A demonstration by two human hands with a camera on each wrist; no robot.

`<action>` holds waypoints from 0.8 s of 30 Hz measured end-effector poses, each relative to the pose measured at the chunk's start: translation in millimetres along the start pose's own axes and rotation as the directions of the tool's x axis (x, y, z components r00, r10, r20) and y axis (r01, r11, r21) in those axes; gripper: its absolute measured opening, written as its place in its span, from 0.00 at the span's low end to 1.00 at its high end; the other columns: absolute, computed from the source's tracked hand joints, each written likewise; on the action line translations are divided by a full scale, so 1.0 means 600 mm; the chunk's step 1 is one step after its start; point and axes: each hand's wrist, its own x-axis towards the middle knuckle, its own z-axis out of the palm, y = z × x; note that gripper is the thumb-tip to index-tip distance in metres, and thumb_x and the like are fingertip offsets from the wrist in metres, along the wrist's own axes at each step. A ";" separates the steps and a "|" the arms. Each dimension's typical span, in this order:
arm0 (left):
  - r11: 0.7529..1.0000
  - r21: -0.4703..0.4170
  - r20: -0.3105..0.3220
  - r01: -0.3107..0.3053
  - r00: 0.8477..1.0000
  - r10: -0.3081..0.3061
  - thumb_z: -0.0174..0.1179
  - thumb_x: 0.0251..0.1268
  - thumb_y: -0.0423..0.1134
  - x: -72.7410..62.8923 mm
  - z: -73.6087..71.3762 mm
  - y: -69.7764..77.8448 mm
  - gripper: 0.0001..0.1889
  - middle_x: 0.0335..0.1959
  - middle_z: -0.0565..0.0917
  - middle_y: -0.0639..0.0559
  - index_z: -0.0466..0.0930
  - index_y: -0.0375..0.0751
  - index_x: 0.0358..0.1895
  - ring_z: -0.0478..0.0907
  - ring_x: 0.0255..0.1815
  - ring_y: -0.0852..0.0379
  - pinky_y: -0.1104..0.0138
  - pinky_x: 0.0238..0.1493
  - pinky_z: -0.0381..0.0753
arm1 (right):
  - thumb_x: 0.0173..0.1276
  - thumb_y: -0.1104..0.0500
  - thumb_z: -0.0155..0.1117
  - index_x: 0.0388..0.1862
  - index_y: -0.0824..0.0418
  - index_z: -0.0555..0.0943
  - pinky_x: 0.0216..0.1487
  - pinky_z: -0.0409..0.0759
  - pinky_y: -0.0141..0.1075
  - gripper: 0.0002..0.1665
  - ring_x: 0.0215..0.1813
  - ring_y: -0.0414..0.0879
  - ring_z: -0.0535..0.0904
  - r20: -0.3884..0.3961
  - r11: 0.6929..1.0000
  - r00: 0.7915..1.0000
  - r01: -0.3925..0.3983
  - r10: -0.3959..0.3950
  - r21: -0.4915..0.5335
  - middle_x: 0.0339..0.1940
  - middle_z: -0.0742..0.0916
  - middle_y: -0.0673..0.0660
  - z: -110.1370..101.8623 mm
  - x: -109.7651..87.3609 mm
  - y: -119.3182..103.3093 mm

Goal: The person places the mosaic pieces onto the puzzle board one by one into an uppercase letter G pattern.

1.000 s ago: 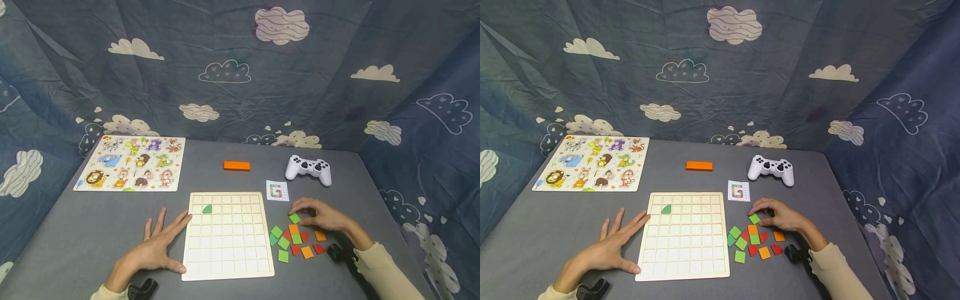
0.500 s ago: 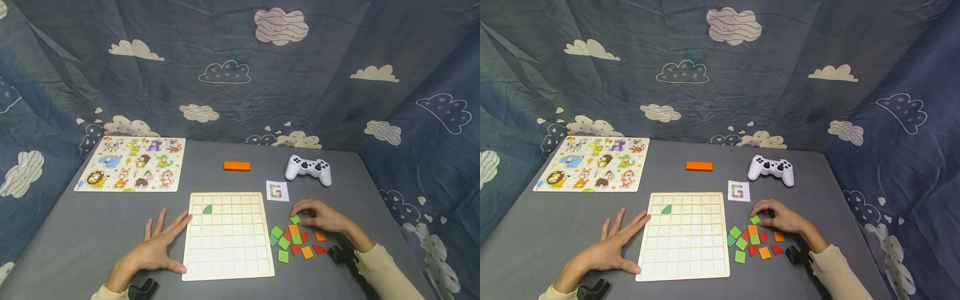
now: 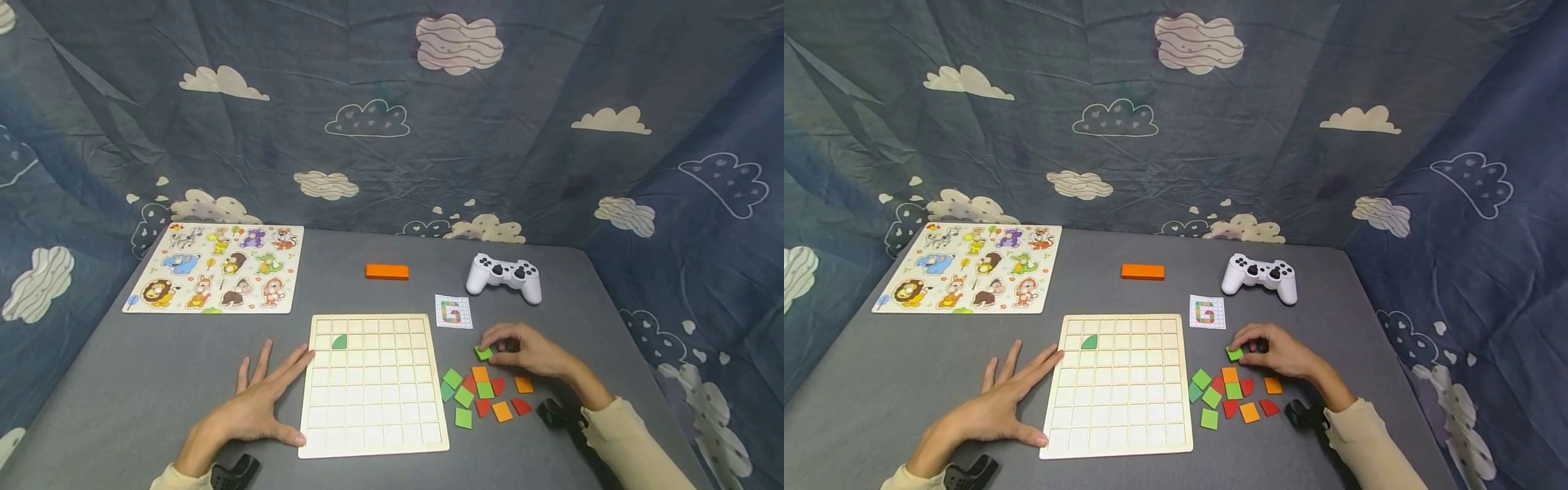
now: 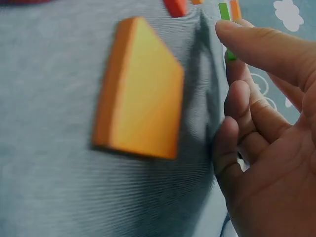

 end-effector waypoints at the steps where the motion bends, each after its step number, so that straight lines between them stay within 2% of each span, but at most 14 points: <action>1: 1.000 0.000 0.000 0.000 1.000 0.000 0.79 0.30 0.63 0.000 0.000 0.000 0.69 0.84 0.45 0.49 0.48 0.56 0.82 0.13 0.77 0.29 0.31 0.65 0.11 | 0.64 0.59 0.73 0.47 0.55 0.87 0.47 0.78 0.30 0.12 0.48 0.45 0.80 -0.005 1.000 1.000 -0.009 0.009 -0.003 0.50 0.87 0.56 -0.001 0.000 -0.002; 11: 1.000 -0.012 -0.007 -0.011 1.000 0.011 0.80 0.30 0.63 0.002 0.002 -0.001 0.69 0.84 0.45 0.47 0.48 0.54 0.82 0.13 0.77 0.29 0.31 0.64 0.10 | 0.63 0.57 0.74 0.47 0.52 0.87 0.44 0.76 0.32 0.12 0.43 0.45 0.78 -0.059 1.000 0.998 -0.016 0.015 -0.014 0.47 0.87 0.52 0.000 0.021 -0.041; 13: 1.000 -0.009 -0.009 -0.013 1.000 0.013 0.80 0.30 0.63 0.002 0.002 -0.002 0.69 0.84 0.45 0.47 0.49 0.53 0.82 0.13 0.77 0.29 0.31 0.64 0.11 | 0.63 0.58 0.74 0.47 0.52 0.87 0.44 0.77 0.32 0.13 0.45 0.46 0.78 -0.063 1.000 0.998 -0.002 0.002 -0.013 0.47 0.87 0.51 0.003 0.027 -0.048; 19: 1.000 -0.007 -0.002 -0.005 1.000 0.005 0.79 0.30 0.64 0.002 0.000 -0.003 0.69 0.84 0.45 0.47 0.48 0.54 0.82 0.13 0.77 0.29 0.31 0.64 0.10 | 0.62 0.58 0.75 0.46 0.50 0.87 0.40 0.76 0.34 0.13 0.41 0.46 0.78 -0.067 0.999 0.997 0.043 -0.045 -0.031 0.46 0.87 0.49 0.013 0.048 -0.066; 24: 1.000 -0.005 0.002 -0.001 1.000 0.001 0.80 0.30 0.63 0.002 0.000 -0.004 0.69 0.84 0.46 0.48 0.48 0.54 0.82 0.14 0.77 0.29 0.31 0.64 0.11 | 0.61 0.59 0.75 0.46 0.50 0.87 0.42 0.78 0.38 0.13 0.41 0.46 0.78 -0.056 0.998 0.997 0.056 -0.058 -0.031 0.47 0.87 0.49 0.022 0.063 -0.083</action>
